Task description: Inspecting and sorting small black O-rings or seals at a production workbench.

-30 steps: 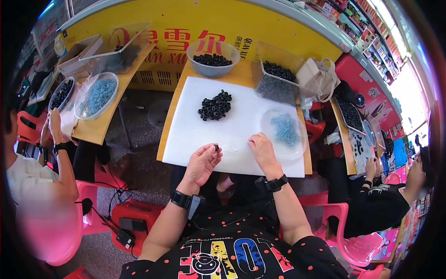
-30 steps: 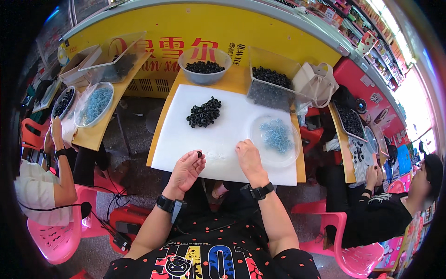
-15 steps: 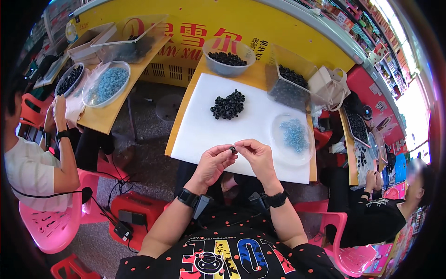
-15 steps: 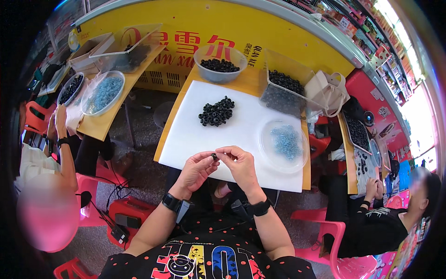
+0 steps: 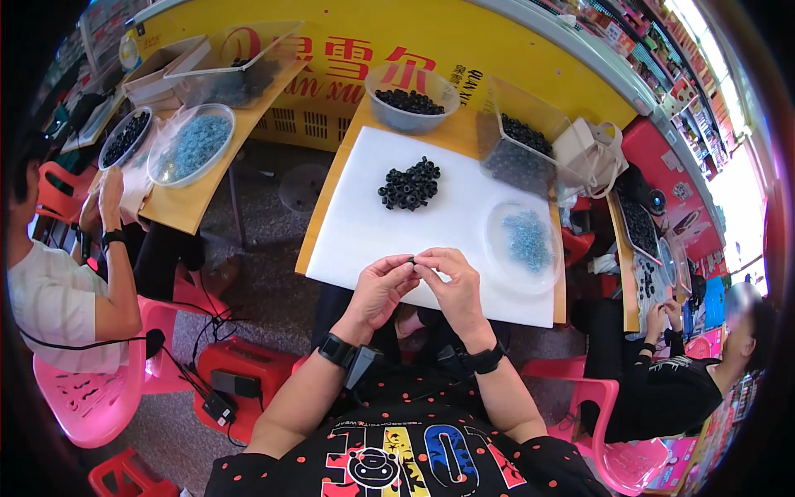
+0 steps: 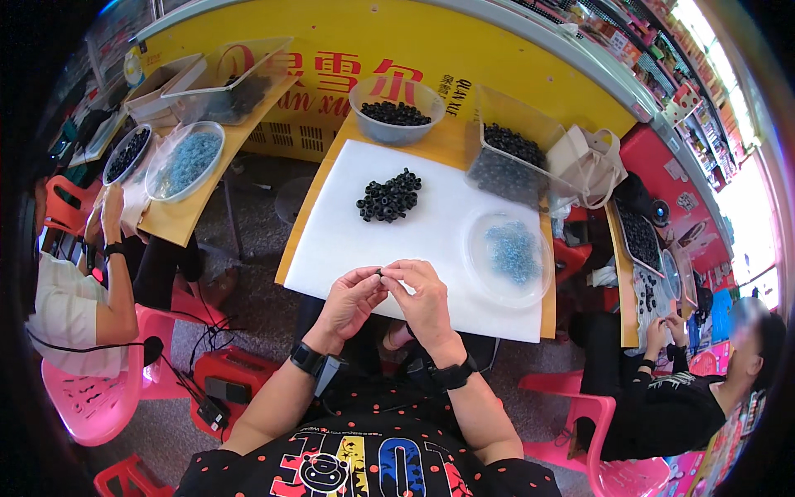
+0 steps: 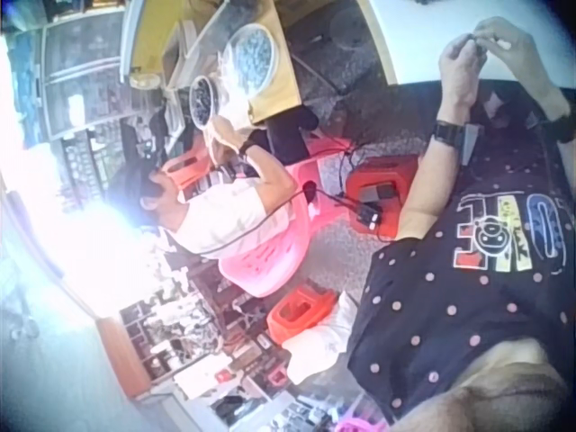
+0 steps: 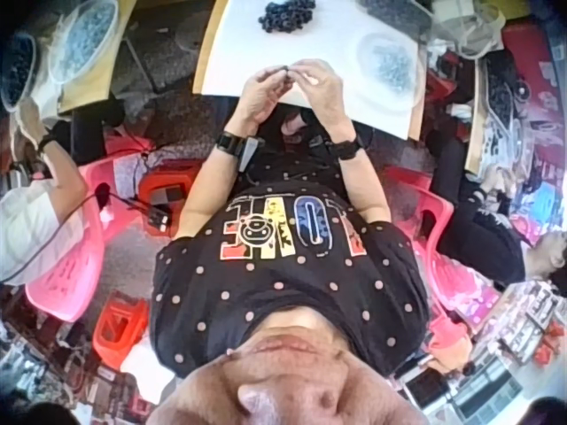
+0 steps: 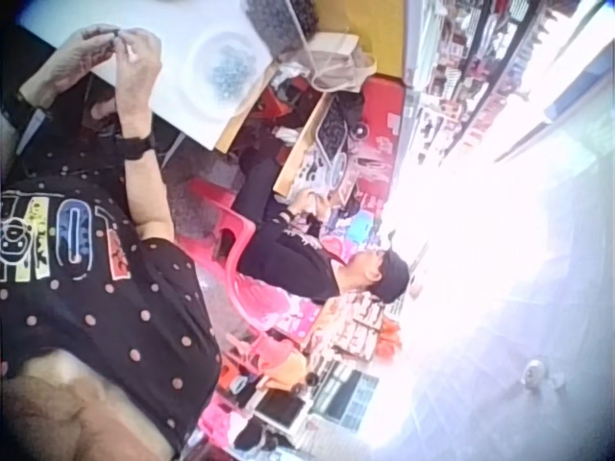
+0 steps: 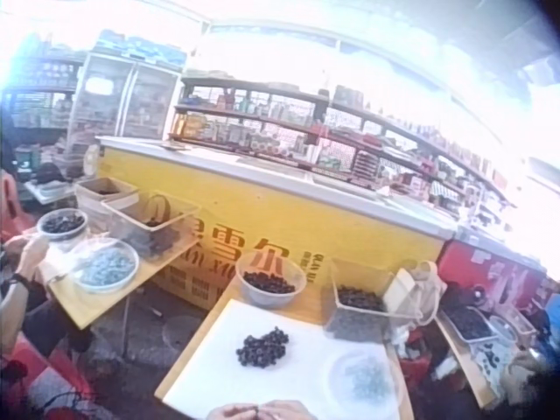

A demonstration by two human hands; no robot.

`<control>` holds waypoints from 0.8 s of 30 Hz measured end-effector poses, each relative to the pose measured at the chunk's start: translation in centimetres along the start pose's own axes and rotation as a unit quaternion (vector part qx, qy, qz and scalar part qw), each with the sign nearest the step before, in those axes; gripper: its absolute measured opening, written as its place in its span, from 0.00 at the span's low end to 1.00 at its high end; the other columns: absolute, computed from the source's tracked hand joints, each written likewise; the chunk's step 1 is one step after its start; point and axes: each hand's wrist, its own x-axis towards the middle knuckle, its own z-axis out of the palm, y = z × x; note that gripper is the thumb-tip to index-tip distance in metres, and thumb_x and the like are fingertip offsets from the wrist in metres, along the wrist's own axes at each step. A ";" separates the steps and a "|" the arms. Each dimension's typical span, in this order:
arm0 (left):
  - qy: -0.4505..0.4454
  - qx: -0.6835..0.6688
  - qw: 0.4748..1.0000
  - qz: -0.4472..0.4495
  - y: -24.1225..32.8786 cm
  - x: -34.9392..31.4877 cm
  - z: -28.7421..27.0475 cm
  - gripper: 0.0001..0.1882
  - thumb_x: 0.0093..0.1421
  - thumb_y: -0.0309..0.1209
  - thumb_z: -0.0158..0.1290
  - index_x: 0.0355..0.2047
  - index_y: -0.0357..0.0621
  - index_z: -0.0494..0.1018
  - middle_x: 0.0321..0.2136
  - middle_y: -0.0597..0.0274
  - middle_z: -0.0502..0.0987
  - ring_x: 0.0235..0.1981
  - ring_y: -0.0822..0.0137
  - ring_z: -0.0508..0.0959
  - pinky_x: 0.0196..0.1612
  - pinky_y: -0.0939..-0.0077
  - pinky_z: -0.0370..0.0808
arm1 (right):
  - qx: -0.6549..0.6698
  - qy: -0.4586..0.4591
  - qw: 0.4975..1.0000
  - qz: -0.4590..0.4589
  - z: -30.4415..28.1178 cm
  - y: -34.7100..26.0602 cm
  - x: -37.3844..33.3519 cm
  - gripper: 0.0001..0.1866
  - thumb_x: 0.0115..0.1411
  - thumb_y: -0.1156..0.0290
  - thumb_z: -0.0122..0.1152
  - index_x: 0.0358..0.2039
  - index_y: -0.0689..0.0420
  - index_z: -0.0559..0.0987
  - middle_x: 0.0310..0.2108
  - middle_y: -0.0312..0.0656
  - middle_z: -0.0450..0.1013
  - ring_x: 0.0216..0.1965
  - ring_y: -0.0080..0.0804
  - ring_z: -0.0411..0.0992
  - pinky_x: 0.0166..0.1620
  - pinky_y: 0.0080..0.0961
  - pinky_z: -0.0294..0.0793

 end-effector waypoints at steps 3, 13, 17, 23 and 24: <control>0.021 -0.042 0.999 0.015 0.1 -0.1 0.2 0.10 0.66 0.24 0.55 0.47 0.37 0.75 0.41 0.56 0.81 0.41 0.68 0.81 0.47 0.75 0.81 | 0.035 -0.028 0.999 0.006 0.1 -0.1 0.0 0.10 0.59 0.74 0.66 0.41 0.58 0.84 0.39 0.40 0.79 0.42 0.29 0.74 0.44 0.24 0.73; 0.027 -0.094 0.995 -0.005 1.0 0.3 0.2 0.10 0.67 0.26 0.54 0.48 0.38 0.72 0.42 0.53 0.79 0.41 0.67 0.81 0.45 0.77 0.82 | -0.065 -0.001 0.992 0.104 1.1 11.8 8.4 0.11 0.58 0.73 0.64 0.41 0.60 0.83 0.39 0.46 0.80 0.33 0.34 0.78 0.41 0.29 0.77; 0.019 -0.112 0.994 -0.004 1.1 0.2 -0.3 0.10 0.66 0.25 0.55 0.47 0.38 0.73 0.42 0.52 0.80 0.42 0.65 0.82 0.46 0.76 0.82 | -0.111 -0.017 0.990 0.090 2.3 12.0 9.9 0.09 0.56 0.73 0.65 0.38 0.61 0.83 0.38 0.47 0.80 0.35 0.33 0.79 0.41 0.29 0.77; 0.019 -0.112 0.994 -0.001 1.3 0.2 -0.3 0.11 0.66 0.24 0.55 0.48 0.37 0.73 0.43 0.51 0.80 0.41 0.66 0.82 0.46 0.77 0.82 | -0.010 -0.007 0.986 0.168 1.3 10.0 9.0 0.09 0.57 0.73 0.67 0.38 0.61 0.83 0.34 0.42 0.81 0.34 0.24 0.77 0.38 0.21 0.75; 0.022 -0.109 0.994 0.000 1.2 0.0 -0.2 0.11 0.66 0.24 0.55 0.48 0.36 0.74 0.43 0.51 0.80 0.41 0.66 0.82 0.46 0.77 0.82 | 0.040 -0.015 0.981 0.188 0.8 8.8 8.1 0.09 0.58 0.73 0.66 0.39 0.62 0.83 0.33 0.40 0.81 0.34 0.22 0.76 0.38 0.19 0.74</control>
